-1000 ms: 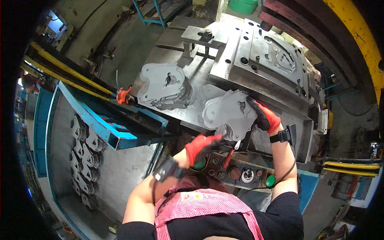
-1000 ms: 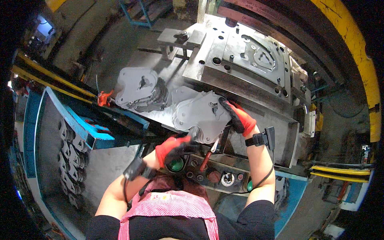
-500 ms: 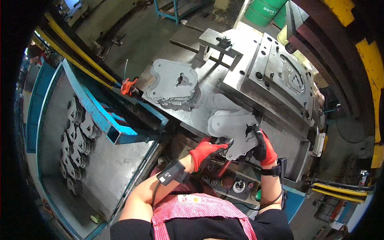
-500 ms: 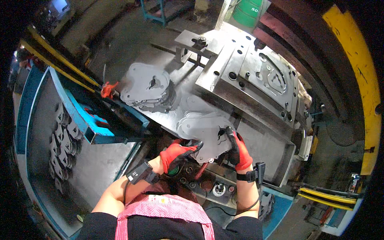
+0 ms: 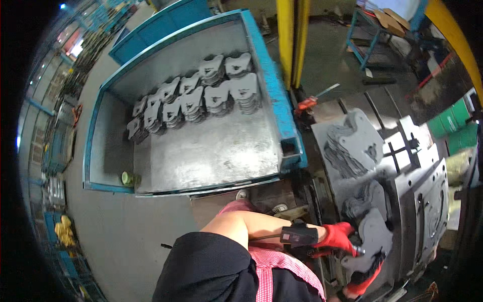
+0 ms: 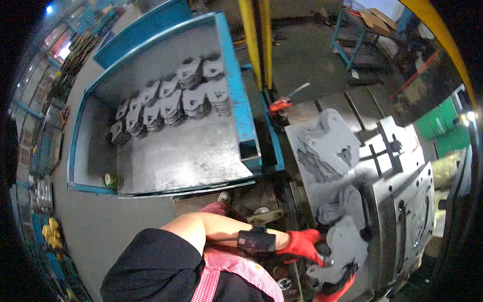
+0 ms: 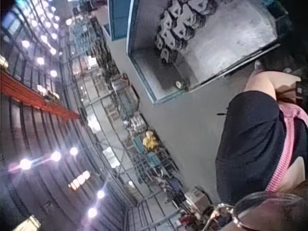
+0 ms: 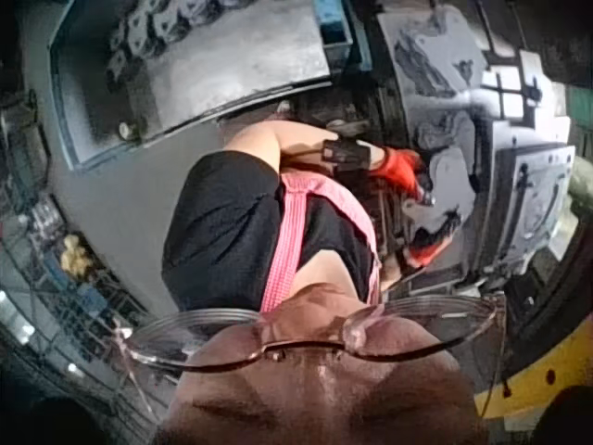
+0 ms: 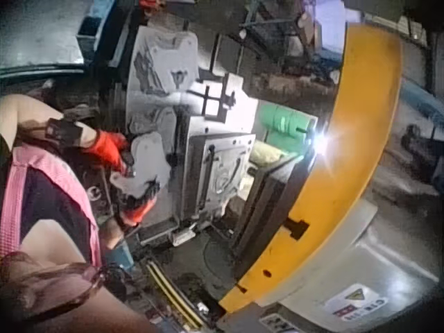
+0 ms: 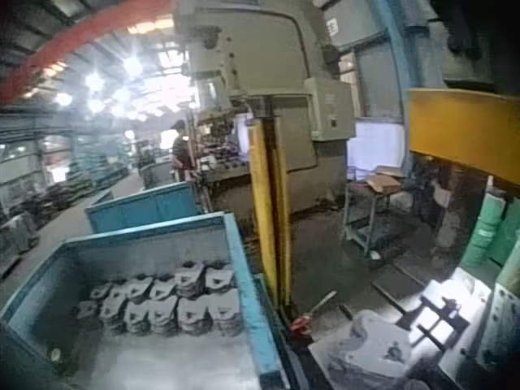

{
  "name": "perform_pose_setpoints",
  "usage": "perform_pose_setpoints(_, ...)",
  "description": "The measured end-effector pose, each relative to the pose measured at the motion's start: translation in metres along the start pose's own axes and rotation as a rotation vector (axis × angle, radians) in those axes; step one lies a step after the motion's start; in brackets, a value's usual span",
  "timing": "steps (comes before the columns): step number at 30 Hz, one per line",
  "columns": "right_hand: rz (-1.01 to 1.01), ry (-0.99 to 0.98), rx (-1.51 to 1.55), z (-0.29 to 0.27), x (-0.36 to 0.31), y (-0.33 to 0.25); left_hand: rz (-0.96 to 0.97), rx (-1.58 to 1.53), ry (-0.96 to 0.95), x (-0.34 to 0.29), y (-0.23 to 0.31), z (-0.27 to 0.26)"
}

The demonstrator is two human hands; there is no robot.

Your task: Using a hydraulic press to stamp metal components and then stacking the finished parts in a bin.

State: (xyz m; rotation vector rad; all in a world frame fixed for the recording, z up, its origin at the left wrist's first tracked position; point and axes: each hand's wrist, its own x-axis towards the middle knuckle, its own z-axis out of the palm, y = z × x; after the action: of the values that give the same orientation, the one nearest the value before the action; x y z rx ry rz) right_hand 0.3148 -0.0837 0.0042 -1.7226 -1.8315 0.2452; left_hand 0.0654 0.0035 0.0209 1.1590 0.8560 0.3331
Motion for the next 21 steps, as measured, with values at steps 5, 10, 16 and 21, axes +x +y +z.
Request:
perform_pose_setpoints(5,0.265,-0.015,0.465,0.014,-0.039,-0.041,0.411,-0.37,-0.14,-0.013,-0.031,-0.027)
perform_pose_setpoints(10,0.701,-0.293,1.094,0.097,-0.041,-0.07,0.212,-0.599,0.143,-0.059,-0.109,-0.059)
perform_pose_setpoints(16,0.775,-0.381,0.498,0.213,-0.058,-0.164,0.262,-0.262,0.366,-0.181,-0.19,-0.152)
perform_pose_setpoints(21,0.833,-1.084,0.843,0.298,-0.038,-0.286,0.261,-0.288,0.686,-0.302,-0.269,-0.222)
